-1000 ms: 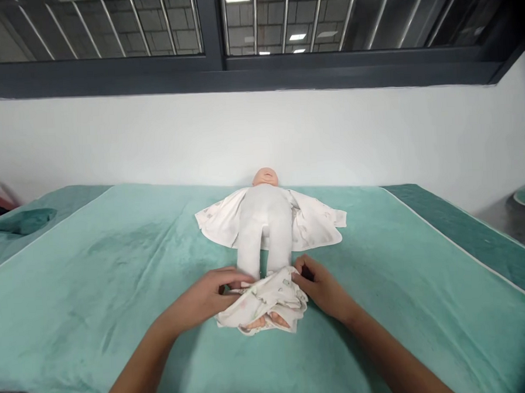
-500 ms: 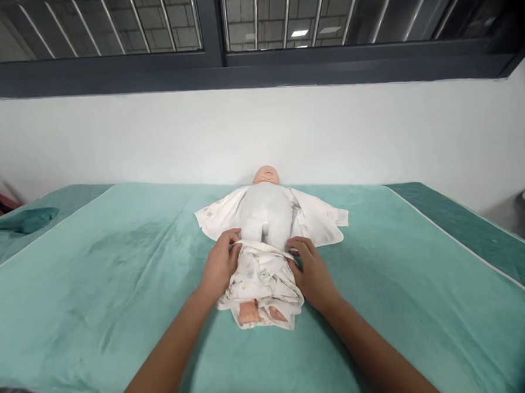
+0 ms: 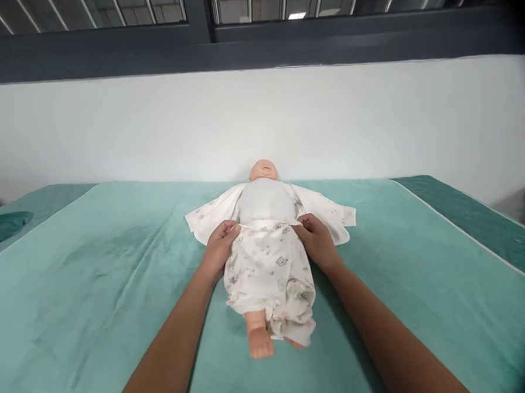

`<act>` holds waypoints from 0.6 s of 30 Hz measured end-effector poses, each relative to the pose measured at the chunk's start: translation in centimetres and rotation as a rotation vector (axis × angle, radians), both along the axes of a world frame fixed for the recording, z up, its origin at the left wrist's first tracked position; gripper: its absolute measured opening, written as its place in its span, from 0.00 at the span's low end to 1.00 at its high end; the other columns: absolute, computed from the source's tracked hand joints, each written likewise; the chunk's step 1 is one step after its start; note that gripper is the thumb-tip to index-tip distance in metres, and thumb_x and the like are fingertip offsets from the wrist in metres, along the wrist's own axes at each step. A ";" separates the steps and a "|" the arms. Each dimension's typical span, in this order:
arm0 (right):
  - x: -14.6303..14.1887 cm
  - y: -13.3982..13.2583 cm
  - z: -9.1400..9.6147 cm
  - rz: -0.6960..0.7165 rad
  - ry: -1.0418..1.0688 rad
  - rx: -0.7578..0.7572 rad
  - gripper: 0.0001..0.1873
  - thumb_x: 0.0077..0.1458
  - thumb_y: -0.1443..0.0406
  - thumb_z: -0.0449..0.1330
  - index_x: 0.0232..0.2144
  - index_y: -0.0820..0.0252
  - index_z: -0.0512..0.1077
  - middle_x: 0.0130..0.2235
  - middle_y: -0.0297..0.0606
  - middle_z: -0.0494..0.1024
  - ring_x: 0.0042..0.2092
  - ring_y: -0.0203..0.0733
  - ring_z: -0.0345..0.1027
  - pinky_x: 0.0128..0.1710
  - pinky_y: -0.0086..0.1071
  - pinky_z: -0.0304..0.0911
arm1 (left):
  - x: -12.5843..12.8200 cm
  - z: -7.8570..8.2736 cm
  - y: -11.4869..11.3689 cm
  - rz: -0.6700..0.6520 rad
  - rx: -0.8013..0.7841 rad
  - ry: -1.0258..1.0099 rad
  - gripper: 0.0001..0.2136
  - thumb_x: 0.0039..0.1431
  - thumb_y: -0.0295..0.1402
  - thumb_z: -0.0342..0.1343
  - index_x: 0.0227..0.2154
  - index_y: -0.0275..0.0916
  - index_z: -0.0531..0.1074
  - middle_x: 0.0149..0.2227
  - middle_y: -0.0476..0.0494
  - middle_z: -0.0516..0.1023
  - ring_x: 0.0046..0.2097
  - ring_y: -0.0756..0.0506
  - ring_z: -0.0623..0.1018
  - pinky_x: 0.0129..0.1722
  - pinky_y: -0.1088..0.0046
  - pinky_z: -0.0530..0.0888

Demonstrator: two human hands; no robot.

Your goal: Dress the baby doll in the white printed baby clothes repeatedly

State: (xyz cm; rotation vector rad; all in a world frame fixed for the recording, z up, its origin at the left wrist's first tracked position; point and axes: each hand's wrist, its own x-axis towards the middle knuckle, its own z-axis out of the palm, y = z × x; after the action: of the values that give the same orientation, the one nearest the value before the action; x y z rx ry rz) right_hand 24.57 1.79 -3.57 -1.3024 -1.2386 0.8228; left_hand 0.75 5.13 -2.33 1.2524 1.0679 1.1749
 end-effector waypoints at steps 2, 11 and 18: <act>0.6 -0.4 -0.2 0.120 -0.047 -0.055 0.18 0.54 0.52 0.60 0.25 0.58 0.64 0.23 0.28 0.61 0.27 0.34 0.53 0.25 0.28 0.51 | -0.3 -0.4 0.2 -0.044 -0.084 -0.053 0.15 0.53 0.46 0.60 0.32 0.38 0.70 0.26 0.53 0.69 0.27 0.51 0.67 0.27 0.77 0.63; 3.8 -1.3 1.2 0.539 -0.212 -0.126 0.12 0.54 0.56 0.61 0.36 0.57 0.72 0.36 0.34 0.71 0.38 0.40 0.64 0.39 0.33 0.63 | -3.6 1.1 0.3 -0.424 -0.113 0.203 0.15 0.47 0.32 0.62 0.40 0.40 0.70 0.37 0.49 0.73 0.37 0.47 0.72 0.34 0.76 0.68; 2.3 -2.2 2.4 0.455 -0.107 0.026 0.10 0.52 0.57 0.63 0.35 0.54 0.76 0.55 0.40 0.66 0.55 0.47 0.62 0.52 0.38 0.63 | -3.5 0.8 0.0 -0.503 -0.123 0.038 0.21 0.42 0.25 0.65 0.43 0.38 0.71 0.37 0.46 0.76 0.39 0.45 0.75 0.36 0.74 0.70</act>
State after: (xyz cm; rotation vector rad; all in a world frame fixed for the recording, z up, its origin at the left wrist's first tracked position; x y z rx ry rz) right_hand 26.87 -0.45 -1.21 -1.0668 -1.6586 1.0609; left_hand -2.75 5.09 -1.51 1.3482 0.7739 0.6941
